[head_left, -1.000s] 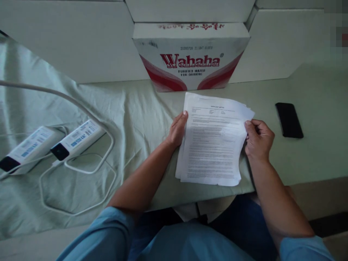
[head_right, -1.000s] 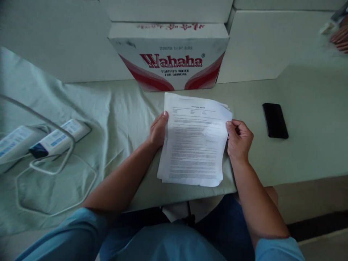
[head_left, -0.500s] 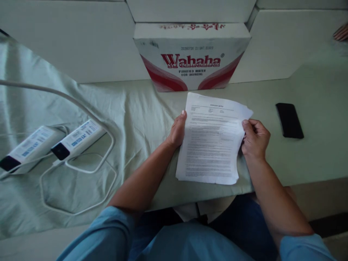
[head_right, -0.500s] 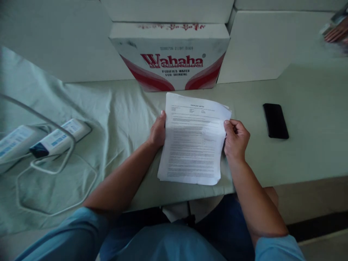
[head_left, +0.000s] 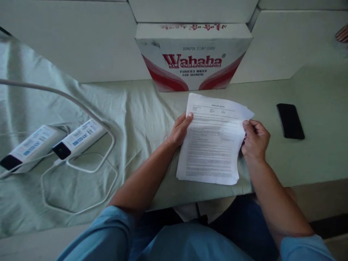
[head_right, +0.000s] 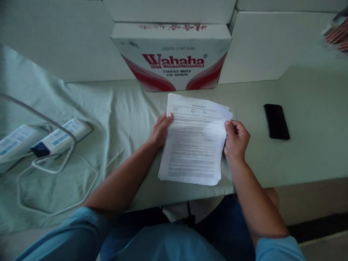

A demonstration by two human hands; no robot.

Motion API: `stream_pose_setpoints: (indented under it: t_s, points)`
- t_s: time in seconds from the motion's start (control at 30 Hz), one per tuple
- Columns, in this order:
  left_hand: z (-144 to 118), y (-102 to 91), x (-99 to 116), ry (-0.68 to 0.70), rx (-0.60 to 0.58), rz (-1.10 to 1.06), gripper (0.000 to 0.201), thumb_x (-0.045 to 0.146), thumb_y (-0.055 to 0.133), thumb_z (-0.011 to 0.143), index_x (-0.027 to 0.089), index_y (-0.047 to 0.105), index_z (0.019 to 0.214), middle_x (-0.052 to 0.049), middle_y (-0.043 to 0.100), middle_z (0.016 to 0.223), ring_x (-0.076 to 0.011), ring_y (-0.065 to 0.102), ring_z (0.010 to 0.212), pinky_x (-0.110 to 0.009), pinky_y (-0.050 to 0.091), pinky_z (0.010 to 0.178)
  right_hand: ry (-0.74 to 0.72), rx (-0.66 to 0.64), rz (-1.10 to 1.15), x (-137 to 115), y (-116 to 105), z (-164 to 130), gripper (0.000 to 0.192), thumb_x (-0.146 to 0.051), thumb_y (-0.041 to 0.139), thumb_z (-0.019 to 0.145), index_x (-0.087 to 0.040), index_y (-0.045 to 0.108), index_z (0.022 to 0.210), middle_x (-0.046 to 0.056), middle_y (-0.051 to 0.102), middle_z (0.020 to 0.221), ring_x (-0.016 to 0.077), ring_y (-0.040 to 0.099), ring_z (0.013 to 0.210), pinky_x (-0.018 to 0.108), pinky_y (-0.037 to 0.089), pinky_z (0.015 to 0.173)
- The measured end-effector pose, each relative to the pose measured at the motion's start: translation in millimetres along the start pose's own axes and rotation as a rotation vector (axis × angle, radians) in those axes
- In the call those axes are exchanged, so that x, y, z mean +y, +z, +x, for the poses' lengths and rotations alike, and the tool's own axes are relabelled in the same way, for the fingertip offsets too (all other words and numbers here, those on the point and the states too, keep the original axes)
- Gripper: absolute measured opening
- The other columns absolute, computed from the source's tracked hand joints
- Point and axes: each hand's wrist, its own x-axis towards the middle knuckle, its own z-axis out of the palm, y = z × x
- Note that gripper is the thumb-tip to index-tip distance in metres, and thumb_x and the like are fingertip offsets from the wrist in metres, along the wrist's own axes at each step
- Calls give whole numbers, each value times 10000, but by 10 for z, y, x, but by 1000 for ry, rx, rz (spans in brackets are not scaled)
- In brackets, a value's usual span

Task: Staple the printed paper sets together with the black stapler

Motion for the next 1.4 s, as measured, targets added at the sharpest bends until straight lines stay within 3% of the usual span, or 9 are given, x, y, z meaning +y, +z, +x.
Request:
stream_pose_setpoints:
  t_s: [0.37,0.47,0.63,0.77,0.9,1.0,1.07,1.27,1.4]
  points:
    - [26,-7,-30,-40,-7,-55,531,666,843,855,180,787,1061,-99,838,997,-356,807,1070,-423,662,851,-34,-50,-41,40,-23,24,409,-594,888,765,-242,712,877,-40,610,768,138,560,703,301,498,687]
    - [100,-66,-34,-11,139,-150,510,621,876,837,198,776,1106,-82,843,1052,-352,794,1148,-440,662,942,2,-191,-10,-74,-128,58,500,-675,868,786,-287,727,1067,15,757,1035,202,711,969,369,593,886]
    - [290,-222,13,49,358,-388,454,499,781,977,234,699,1336,-82,801,1330,-302,686,1390,-447,567,1174,294,-634,172,-212,-292,4,844,-932,754,703,-333,720,1297,79,801,1263,334,735,1249,516,631,1024]
    - [342,-192,61,51,409,-537,456,436,678,1057,199,629,1443,-128,723,1482,-270,577,1521,-422,489,1263,304,-747,196,-107,-150,-223,754,-736,928,676,-315,746,1274,69,809,1288,350,735,1269,558,590,1136]
    - [269,-105,170,46,287,-502,484,397,727,1015,221,627,1455,-120,727,1471,-302,571,1528,-463,462,1286,68,-539,12,-104,-105,-296,567,-457,941,797,-307,741,1306,34,774,1385,314,662,1411,562,424,1324]
    - [204,-220,314,154,146,-309,554,400,901,835,246,707,1330,-101,789,1316,-340,648,1438,-472,546,1197,-129,-425,-182,-304,-381,-121,395,-447,899,844,-336,784,1206,22,801,1297,323,639,1447,576,360,1366]
    - [176,-386,414,205,62,-142,580,453,993,691,255,763,1186,-78,815,1158,-360,713,1323,-471,609,1090,-170,-479,-369,-462,-627,12,286,-478,894,841,-377,816,1097,15,820,1235,338,641,1444,590,313,1386]
    - [180,-718,527,53,-249,498,436,396,1032,577,194,809,893,-83,789,872,-311,758,934,-454,653,869,-30,-636,-433,-584,-855,39,450,-535,969,719,-323,855,1100,51,857,1107,352,806,1046,589,677,1027]
    - [168,-666,509,19,-254,509,450,445,1001,632,169,817,936,-111,803,915,-315,763,943,-485,650,918,-94,-634,-432,-562,-760,11,271,-485,951,765,-339,858,973,19,846,911,340,815,924,508,720,849]
